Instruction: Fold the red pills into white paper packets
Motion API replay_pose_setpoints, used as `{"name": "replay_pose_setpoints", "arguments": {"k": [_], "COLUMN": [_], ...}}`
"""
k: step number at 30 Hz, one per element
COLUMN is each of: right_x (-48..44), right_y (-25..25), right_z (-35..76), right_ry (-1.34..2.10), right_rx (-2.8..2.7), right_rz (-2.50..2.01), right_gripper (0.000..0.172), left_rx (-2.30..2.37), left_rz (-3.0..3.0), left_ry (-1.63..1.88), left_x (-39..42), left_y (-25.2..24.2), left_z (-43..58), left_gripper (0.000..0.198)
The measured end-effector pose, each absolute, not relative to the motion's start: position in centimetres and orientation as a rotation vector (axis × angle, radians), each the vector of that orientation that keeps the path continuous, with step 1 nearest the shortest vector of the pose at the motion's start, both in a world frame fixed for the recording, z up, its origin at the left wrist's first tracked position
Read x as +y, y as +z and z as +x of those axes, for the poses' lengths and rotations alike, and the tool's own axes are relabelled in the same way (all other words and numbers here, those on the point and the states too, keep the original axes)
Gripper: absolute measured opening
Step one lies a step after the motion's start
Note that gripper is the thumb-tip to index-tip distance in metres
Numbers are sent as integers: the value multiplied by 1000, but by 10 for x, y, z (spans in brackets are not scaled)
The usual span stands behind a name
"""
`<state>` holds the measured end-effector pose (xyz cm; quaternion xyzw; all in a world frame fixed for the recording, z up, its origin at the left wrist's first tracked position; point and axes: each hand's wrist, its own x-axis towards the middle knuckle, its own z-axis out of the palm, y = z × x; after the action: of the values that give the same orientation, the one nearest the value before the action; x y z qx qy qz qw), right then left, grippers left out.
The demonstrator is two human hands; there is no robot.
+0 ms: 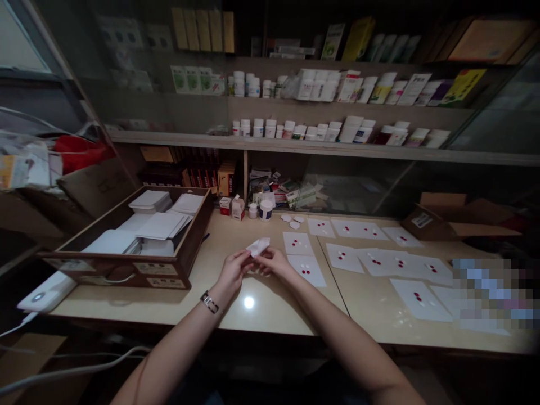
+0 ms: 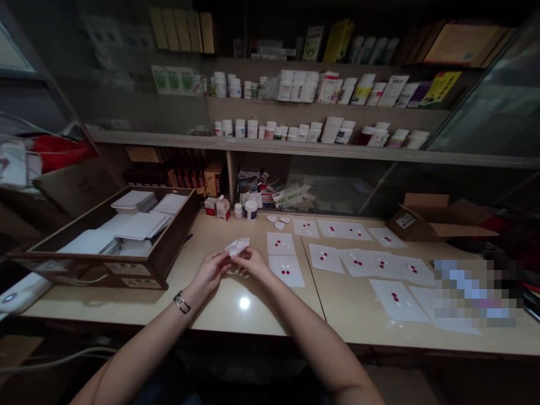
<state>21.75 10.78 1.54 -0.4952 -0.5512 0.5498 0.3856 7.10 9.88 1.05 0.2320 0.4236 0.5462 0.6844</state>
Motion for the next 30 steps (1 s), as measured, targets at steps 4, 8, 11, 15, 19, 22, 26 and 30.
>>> {"name": "replay_pose_setpoints", "arguments": {"k": [4, 8, 11, 15, 19, 22, 26, 30], "right_x": [108, 108, 108, 105, 102, 102, 105, 108], "right_y": [10, 14, 18, 29, 37, 35, 26, 14], "right_z": [212, 215, 220, 228, 235, 238, 239, 237], "right_ry": [1375, 1366, 1331, 1274, 1316, 1389, 1453, 1404], "right_rx": [-1335, -1282, -1304, -1385, -1459, -1485, -1489, -1515], "right_rz": [-1214, -1176, -1212, -1298, -1303, -1289, -1284, -1294], "right_gripper": [36, 37, 33, 26, 18, 14, 15, 19], "left_rx": [966, 987, 1038, 1060, 983, 1006, 1108, 1156], "left_rz": [564, 665, 809, 1011, 1142, 1180, 1221, 1249], "left_ry": [1199, 1089, 1000, 962, 897, 938, 994, 978], "left_x": [98, 100, 103, 110, 118, 120, 118, 117], "left_y": [10, 13, 21, 38, 42, 33, 22, 21], "left_z": [72, 69, 64, 60, 60, 62, 65, 65], "left_gripper": [21, 22, 26, 33, 31, 27, 19, 18]}}
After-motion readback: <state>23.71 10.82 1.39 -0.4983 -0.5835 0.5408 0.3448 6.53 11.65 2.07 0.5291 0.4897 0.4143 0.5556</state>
